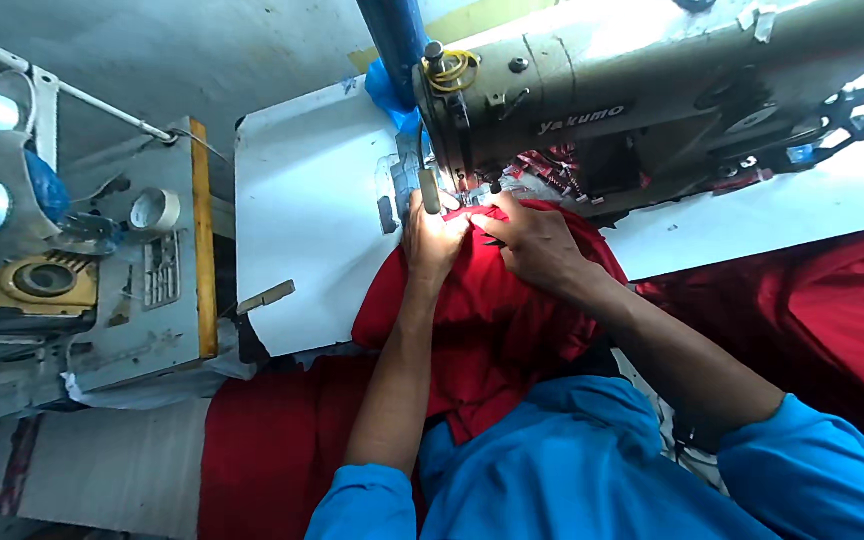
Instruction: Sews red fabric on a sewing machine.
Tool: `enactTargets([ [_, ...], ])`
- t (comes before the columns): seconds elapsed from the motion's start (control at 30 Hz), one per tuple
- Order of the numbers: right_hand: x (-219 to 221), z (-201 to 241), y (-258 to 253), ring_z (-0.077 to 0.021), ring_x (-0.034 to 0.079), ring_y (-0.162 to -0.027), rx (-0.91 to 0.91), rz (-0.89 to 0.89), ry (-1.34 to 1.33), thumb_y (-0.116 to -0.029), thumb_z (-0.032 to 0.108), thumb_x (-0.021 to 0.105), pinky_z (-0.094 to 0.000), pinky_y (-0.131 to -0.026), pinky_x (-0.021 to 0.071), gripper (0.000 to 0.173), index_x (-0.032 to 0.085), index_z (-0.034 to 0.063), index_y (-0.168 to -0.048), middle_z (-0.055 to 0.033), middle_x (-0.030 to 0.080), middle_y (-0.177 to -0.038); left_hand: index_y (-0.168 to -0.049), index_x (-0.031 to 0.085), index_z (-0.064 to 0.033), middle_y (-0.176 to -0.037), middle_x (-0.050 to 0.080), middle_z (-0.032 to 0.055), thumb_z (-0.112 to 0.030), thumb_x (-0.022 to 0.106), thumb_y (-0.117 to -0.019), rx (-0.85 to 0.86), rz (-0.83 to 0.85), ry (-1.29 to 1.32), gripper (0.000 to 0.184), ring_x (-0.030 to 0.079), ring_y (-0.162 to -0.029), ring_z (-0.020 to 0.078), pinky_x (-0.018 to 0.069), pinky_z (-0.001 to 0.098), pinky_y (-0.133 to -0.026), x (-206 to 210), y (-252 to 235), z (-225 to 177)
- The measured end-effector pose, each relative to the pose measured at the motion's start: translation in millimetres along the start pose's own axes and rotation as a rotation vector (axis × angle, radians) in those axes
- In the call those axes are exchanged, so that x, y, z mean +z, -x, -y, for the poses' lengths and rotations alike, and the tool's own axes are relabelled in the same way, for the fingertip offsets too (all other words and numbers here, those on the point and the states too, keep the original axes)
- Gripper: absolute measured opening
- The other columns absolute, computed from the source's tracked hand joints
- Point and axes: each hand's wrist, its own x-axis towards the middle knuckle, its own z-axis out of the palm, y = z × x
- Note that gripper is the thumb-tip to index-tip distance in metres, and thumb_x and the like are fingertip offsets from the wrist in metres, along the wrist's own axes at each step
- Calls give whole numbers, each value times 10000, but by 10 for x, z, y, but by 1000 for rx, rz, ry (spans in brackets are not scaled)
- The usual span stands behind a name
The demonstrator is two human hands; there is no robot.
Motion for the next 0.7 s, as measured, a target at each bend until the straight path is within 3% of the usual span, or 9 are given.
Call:
enactTargets([
  [0.23,124,-57,16,-292,689,-830,-43,29,35,-895,89,610,-483,-600,556,437,699,182,-1312,-94,570,-1455,-1044,684,-174,-1141,638,29,-370,775,-864,44,8,30,281,624,-967,182,535,423,-819,-12,-1,27],
  [0.33,111,-50,15,-291,684,-815,-39,42,67,-907,97,610,-480,-592,552,444,683,185,-1336,-91,567,-1454,-1162,672,-98,-1064,669,66,-240,679,-945,81,40,175,260,627,-833,150,547,348,-758,-121,-55,133],
  [0.4,111,-57,18,-289,681,-817,-45,48,84,-908,97,607,-478,-590,549,450,677,181,-1345,-90,560,-1461,-1170,655,-71,-1021,657,68,-143,648,-946,119,53,206,235,630,-795,122,557,292,-716,-265,-43,207],
  [0.47,124,-63,21,-288,681,-814,-55,37,80,-911,92,605,-475,-580,549,437,681,168,-1335,-94,560,-1453,-1106,690,-59,-1135,669,69,-82,684,-918,202,60,178,190,683,-933,104,607,271,-822,-384,6,303],
  [0.53,121,-57,22,-287,685,-822,-58,36,77,-912,92,597,-475,-582,553,444,675,167,-1343,-95,560,-1451,-1017,731,-67,-1205,667,63,-73,723,-907,274,48,169,111,677,-1023,98,598,255,-883,-427,47,372],
  [0.7,123,-50,31,-293,688,-852,-56,33,89,-920,97,586,-482,-597,552,454,664,176,-1360,-96,551,-1472,-958,773,-86,-1212,686,63,-38,683,-910,382,4,183,113,643,-1144,126,545,289,-993,-374,76,419],
])
